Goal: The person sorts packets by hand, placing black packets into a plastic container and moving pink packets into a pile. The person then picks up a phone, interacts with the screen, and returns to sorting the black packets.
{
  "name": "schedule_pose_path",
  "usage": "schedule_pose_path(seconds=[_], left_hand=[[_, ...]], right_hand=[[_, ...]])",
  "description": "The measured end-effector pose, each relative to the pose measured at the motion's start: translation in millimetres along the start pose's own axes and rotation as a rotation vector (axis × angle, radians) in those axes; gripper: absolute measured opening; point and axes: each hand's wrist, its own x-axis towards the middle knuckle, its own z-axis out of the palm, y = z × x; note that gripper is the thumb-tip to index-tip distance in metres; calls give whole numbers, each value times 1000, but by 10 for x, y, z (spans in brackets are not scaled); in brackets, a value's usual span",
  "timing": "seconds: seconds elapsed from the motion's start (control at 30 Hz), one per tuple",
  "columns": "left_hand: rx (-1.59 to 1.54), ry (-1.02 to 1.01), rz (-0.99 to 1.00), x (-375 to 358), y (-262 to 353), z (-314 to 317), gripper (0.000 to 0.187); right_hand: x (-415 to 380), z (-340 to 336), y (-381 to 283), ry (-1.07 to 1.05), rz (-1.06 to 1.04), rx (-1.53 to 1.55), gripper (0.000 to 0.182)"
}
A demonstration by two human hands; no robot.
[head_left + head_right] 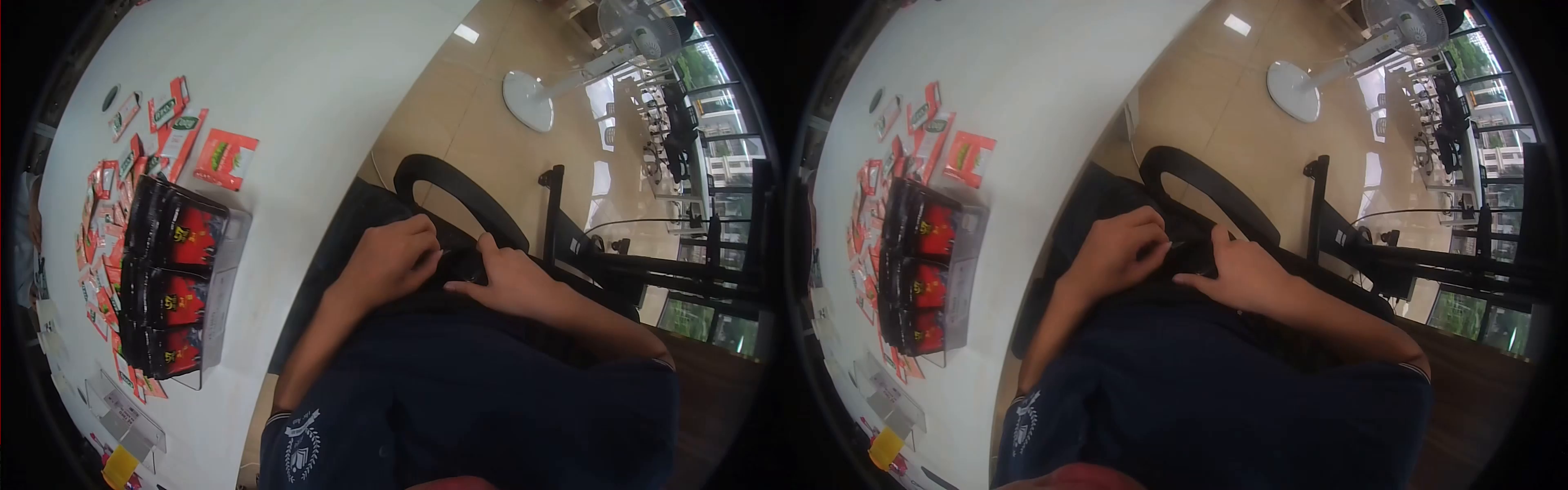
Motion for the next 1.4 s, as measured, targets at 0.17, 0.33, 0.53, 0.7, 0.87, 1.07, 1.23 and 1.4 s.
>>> schedule_pose_path(seconds=[0.17,0.33,0.53,0.7,0.87,1.07,1.23,1.4], left_hand=[[-107,-46,-75,-1,-41,-87,8],[-198,-145,-115,70,-72,-136,10],[-114,-150,-91,45,-31,-64,11],[46,-193,-167,-99,-18,-318,49],[36,-324,-286,-212,-75,-292,88],[-18,-304,-177,-436,-204,-245,85],[-35,-269,-131,-501,-317,-241,67],[110,-202,-45,-523,-379,-82,47]], right_hand=[[18,-217,61,-159,7,106,87],[32,-130,80,-143,104,102,87],[131,-20,217,-56,47,5,80],[179,-107,152,-70,103,66,76],[221,-51,323,-48,2,175,70],[224,74,414,-57,-107,228,75],[314,175,541,55,-213,243,82],[297,-29,195,-115,-15,121,95]])
